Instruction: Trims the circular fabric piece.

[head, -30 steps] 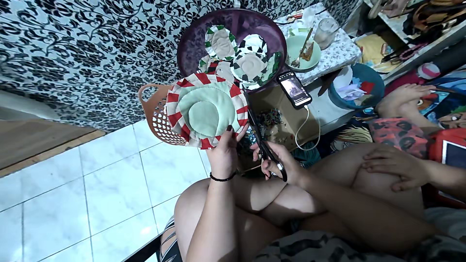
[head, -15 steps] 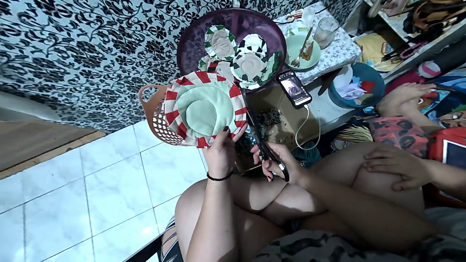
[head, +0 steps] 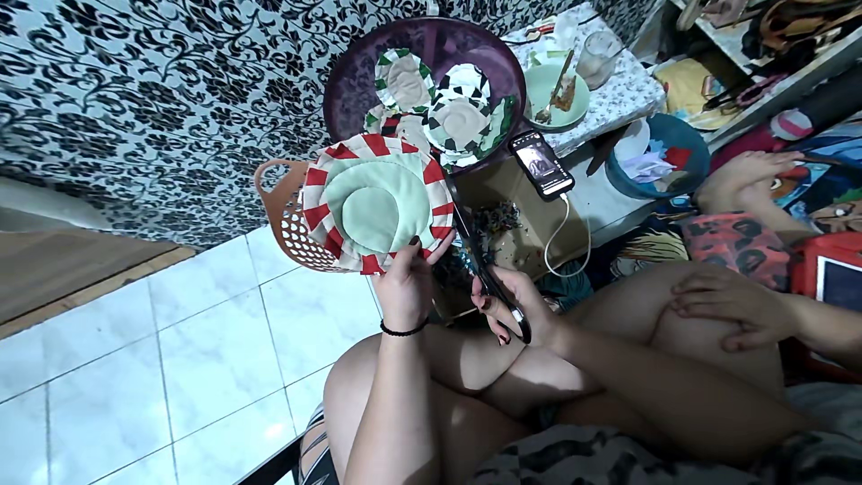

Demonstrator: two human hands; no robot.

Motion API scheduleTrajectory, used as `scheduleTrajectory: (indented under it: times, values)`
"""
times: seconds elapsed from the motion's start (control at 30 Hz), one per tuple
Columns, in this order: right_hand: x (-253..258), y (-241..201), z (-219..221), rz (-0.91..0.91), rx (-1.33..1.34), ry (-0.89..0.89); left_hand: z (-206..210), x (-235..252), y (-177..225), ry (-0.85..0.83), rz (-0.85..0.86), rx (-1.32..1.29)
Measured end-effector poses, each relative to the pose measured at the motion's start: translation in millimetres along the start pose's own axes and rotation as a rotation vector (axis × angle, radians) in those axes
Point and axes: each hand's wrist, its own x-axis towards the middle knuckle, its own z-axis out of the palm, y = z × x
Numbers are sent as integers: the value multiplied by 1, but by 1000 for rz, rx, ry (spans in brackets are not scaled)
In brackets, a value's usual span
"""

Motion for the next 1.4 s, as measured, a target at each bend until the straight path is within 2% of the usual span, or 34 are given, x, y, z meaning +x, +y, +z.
scheduleTrajectory:
  times: [0.5, 0.57, 0.63, 0.7, 0.83, 0.93, 1.03, 1.4]
  values:
    - [-2, 0, 1, -1, -73, -30, -3, 2, -2, -64, -2, -31]
    - [19, 33, 11, -122, 36, 11, -6, 3, -6, -65, 13, -49]
    - [79, 111, 35, -430, 286, 66, -6, 3, -9, -66, 44, -74]
    - [106, 139, 47, -510, 364, 55, -5, 2, -10, -77, 71, -101]
    - [107, 138, 47, -479, 325, 28, -5, 3, -9, 8, 55, -158]
    - [112, 144, 41, -561, 263, -63, -1, 4, -3, 96, 18, -88]
    - [114, 144, 36, -591, 205, -98, -1, 2, -2, 66, 32, -30]
    - [112, 138, 31, -507, 258, -67, 7, -11, -16, 11, 117, 106]
